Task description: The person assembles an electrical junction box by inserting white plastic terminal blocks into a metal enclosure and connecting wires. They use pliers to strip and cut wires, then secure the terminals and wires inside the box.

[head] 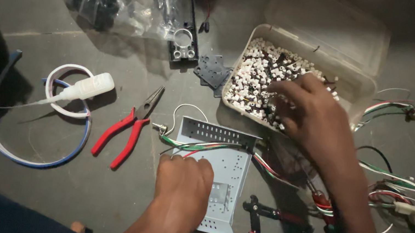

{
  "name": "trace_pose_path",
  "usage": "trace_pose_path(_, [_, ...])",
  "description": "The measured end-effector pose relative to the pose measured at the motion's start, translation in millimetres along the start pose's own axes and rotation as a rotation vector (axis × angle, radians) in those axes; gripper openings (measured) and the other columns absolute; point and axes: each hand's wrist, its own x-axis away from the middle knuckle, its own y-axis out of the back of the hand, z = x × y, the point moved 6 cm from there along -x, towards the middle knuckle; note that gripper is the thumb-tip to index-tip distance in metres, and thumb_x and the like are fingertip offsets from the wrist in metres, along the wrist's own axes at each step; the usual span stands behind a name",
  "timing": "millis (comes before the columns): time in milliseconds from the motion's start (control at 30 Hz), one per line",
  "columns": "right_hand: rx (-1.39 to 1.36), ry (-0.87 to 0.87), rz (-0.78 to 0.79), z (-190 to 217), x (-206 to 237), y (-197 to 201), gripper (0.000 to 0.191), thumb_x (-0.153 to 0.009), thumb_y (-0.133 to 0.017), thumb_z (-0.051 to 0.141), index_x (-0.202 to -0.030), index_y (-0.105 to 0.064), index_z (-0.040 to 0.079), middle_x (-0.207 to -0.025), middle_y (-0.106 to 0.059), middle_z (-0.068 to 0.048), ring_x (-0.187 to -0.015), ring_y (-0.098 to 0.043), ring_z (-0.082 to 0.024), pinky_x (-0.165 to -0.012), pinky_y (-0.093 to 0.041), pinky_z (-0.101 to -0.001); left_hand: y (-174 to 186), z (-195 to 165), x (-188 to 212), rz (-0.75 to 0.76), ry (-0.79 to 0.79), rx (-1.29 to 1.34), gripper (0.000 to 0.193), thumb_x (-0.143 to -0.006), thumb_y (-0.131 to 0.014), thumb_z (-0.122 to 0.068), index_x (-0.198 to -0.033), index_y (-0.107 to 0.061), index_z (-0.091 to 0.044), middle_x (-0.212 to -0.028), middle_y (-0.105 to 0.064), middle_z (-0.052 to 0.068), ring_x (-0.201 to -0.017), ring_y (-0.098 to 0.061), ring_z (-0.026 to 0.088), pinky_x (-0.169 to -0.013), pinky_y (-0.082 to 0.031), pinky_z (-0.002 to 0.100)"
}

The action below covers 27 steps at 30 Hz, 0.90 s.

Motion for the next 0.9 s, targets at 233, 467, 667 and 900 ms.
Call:
trace_pose_path(233, [-0.009, -0.025, 0.029, 6, -7, -14, 0.044, -0.075, -0.078, 0.001, -0.116, -0.077, 0.018, -0.1, -0.066, -0.01, -0.085, -0.07, -0.029, -0.075, -0.055, -0.0443, 4, 1, 3, -0.014, -0.01, 0.004, 0.022, -0.082, -0.071, -0.019, -0.101, -0.067, -0.009, -0.089, -0.072, 0.01, -0.089, -0.069, 0.028, -0.08, -0.048, 0.041])
trace_pose_path(467, [0.024, -0.027, 0.039, 8, -10, -16, 0.041, -0.072, -0.08, 0.002, -0.109, -0.078, 0.019, -0.102, -0.068, -0.007, -0.086, -0.071, -0.028, -0.073, -0.056, -0.0436, 5, 1, 3, 0.048, 0.006, 0.018, 0.024, -0.084, -0.072, -0.018, -0.105, -0.067, -0.009, -0.095, -0.073, 0.011, -0.093, -0.07, 0.028, -0.082, -0.048, 0.039])
trace_pose_path(667, [0.082, 0.005, 0.012, 9, -10, -16, 0.018, -0.086, -0.079, 0.015, -0.104, -0.077, 0.015, -0.098, -0.067, -0.009, -0.083, -0.069, -0.031, -0.069, -0.054, -0.0449, 4, 0, 4, 0.054, 0.011, 0.014, 0.023, -0.084, -0.072, -0.018, -0.105, -0.067, -0.009, -0.094, -0.073, 0.011, -0.093, -0.07, 0.028, -0.081, -0.048, 0.039])
trace_pose_path(900, [0.056, 0.036, -0.029, 16, -9, -13, 0.017, -0.086, -0.077, 0.016, -0.102, -0.077, 0.014, -0.094, -0.066, -0.01, -0.078, -0.068, -0.031, -0.066, -0.054, -0.0451, 5, 1, 6, 0.035, 0.024, 0.016, 0.022, -0.083, -0.072, -0.018, -0.104, -0.068, -0.011, -0.095, -0.073, 0.011, -0.094, -0.07, 0.028, -0.082, -0.048, 0.039])
